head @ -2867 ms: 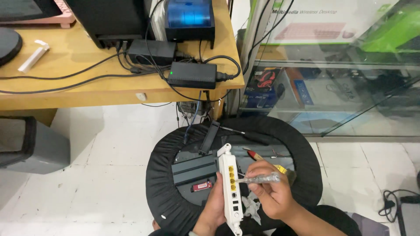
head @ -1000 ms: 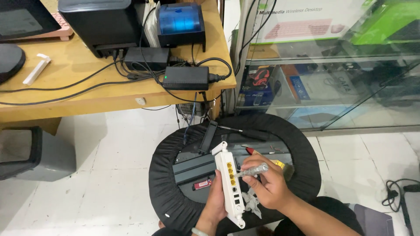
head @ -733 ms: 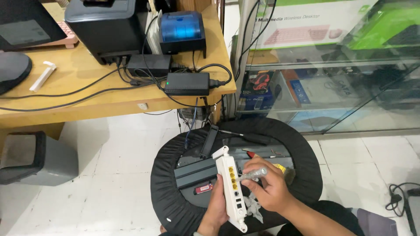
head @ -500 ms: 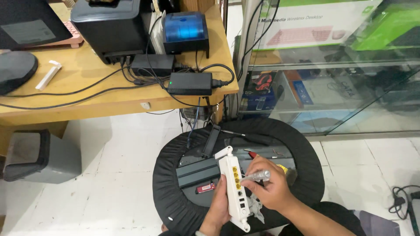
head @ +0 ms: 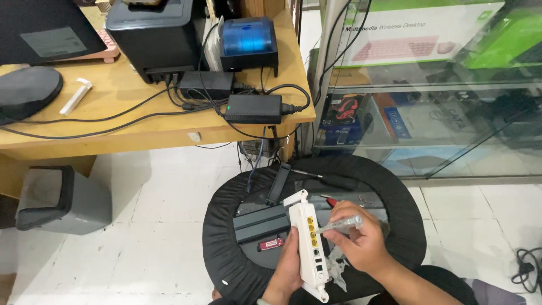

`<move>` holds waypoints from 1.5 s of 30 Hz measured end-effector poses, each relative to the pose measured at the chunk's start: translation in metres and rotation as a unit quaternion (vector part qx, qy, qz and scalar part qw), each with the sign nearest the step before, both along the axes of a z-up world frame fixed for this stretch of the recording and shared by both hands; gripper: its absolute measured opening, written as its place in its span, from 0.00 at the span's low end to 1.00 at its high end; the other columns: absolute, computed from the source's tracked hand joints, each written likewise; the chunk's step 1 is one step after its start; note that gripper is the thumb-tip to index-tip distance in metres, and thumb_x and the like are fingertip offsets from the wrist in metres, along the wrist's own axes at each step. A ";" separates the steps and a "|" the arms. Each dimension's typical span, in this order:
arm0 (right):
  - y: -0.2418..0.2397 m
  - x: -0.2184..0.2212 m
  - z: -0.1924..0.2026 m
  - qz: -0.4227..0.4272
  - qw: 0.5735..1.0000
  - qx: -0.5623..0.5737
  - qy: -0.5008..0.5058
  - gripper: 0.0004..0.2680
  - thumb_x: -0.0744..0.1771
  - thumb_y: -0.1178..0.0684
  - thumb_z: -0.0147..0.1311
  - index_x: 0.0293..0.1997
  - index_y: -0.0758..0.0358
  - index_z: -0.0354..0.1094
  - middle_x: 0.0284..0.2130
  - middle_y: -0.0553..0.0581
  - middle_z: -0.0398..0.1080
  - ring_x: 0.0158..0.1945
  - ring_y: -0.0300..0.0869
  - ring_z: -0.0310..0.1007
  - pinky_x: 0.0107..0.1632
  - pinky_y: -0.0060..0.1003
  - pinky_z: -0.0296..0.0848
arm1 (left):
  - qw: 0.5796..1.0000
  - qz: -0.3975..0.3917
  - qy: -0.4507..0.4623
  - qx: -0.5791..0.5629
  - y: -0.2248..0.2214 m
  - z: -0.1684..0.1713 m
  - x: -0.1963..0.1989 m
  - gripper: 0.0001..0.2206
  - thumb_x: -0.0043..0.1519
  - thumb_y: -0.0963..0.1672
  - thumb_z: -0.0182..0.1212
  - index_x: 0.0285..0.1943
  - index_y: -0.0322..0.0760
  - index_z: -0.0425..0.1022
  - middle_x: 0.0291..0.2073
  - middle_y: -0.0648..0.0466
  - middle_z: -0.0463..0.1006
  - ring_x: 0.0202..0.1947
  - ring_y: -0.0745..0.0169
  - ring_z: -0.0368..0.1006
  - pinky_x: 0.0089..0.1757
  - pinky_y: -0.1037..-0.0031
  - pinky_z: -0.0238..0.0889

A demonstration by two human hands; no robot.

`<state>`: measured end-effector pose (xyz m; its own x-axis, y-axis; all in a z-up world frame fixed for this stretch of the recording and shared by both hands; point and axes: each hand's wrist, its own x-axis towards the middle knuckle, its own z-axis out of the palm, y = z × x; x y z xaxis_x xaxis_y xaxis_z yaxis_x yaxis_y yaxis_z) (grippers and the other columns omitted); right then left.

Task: Disassembling a network router using scissors and a screwdriver to remove the outer casing

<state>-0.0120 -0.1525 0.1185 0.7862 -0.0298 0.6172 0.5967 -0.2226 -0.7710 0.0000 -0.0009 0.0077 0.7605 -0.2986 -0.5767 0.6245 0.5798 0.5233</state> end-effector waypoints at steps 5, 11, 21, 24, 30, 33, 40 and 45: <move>0.001 0.001 -0.012 -0.011 0.999 -0.012 0.031 0.07 0.66 0.56 0.60 0.45 0.67 0.73 0.37 0.59 0.75 0.44 0.47 0.76 0.53 0.42 0.76 | 1.000 0.005 -0.009 0.007 0.001 0.001 0.003 0.28 0.63 0.54 0.48 0.67 0.35 0.72 0.51 0.45 0.80 0.48 0.57 0.73 0.48 0.67 0.66; -0.002 -0.004 -0.022 0.017 0.986 0.036 0.162 0.14 0.69 0.54 0.52 0.60 0.71 0.66 0.44 0.61 0.81 0.52 0.46 0.81 0.60 0.43 0.78 | 1.000 0.011 0.001 0.016 0.001 -0.009 0.004 0.28 0.63 0.55 0.47 0.66 0.36 0.73 0.50 0.46 0.81 0.46 0.58 0.73 0.47 0.67 0.67; -0.004 -0.008 -0.015 0.073 0.951 0.277 0.111 0.11 0.69 0.60 0.54 0.57 0.64 0.63 0.46 0.70 0.75 0.52 0.58 0.79 0.46 0.47 0.83 | 0.996 -0.032 0.029 -0.074 0.008 -0.044 0.004 0.27 0.62 0.63 0.45 0.45 0.44 0.75 0.26 0.57 0.74 0.26 0.68 0.69 0.31 0.75 0.62; 0.000 -0.014 -0.008 0.030 0.971 0.225 0.077 0.10 0.68 0.59 0.56 0.54 0.67 0.65 0.45 0.69 0.73 0.52 0.58 0.77 0.59 0.58 0.81 | 0.998 -0.019 0.032 -0.050 0.008 -0.037 0.004 0.29 0.62 0.63 0.45 0.53 0.43 0.75 0.30 0.56 0.75 0.30 0.68 0.69 0.34 0.74 0.64; 0.008 -0.015 0.013 0.054 0.997 0.048 -0.009 0.07 0.70 0.58 0.52 0.53 0.63 0.64 0.42 0.65 0.75 0.46 0.54 0.81 0.56 0.49 0.81 | 0.999 -0.022 0.004 -0.029 0.011 -0.020 0.005 0.32 0.61 0.63 0.42 0.53 0.37 0.74 0.38 0.50 0.78 0.38 0.61 0.72 0.43 0.68 0.66; 0.009 -0.018 0.009 0.060 0.997 0.054 0.016 0.07 0.70 0.58 0.53 0.53 0.63 0.64 0.41 0.65 0.76 0.46 0.52 0.81 0.55 0.47 0.80 | 0.997 -0.033 0.003 -0.068 0.010 -0.029 0.004 0.32 0.60 0.65 0.44 0.44 0.39 0.74 0.28 0.52 0.76 0.26 0.63 0.71 0.32 0.72 0.65; 0.018 -0.006 0.013 0.059 0.994 0.089 -0.036 0.06 0.66 0.65 0.56 0.44 0.77 0.66 0.32 0.71 0.75 0.34 0.54 0.76 0.38 0.45 0.75 | 0.999 0.017 -0.032 -0.009 0.006 0.014 0.003 0.27 0.64 0.61 0.50 0.44 0.37 0.76 0.29 0.52 0.77 0.28 0.65 0.77 0.30 0.73 0.74; 0.021 -0.003 0.016 0.042 0.997 0.049 -0.047 0.05 0.65 0.64 0.57 0.42 0.76 0.67 0.31 0.70 0.77 0.32 0.55 0.78 0.36 0.45 0.77 | 0.999 0.017 -0.033 -0.007 0.008 0.022 0.003 0.27 0.64 0.61 0.50 0.45 0.36 0.76 0.31 0.51 0.78 0.30 0.64 0.78 0.32 0.72 0.75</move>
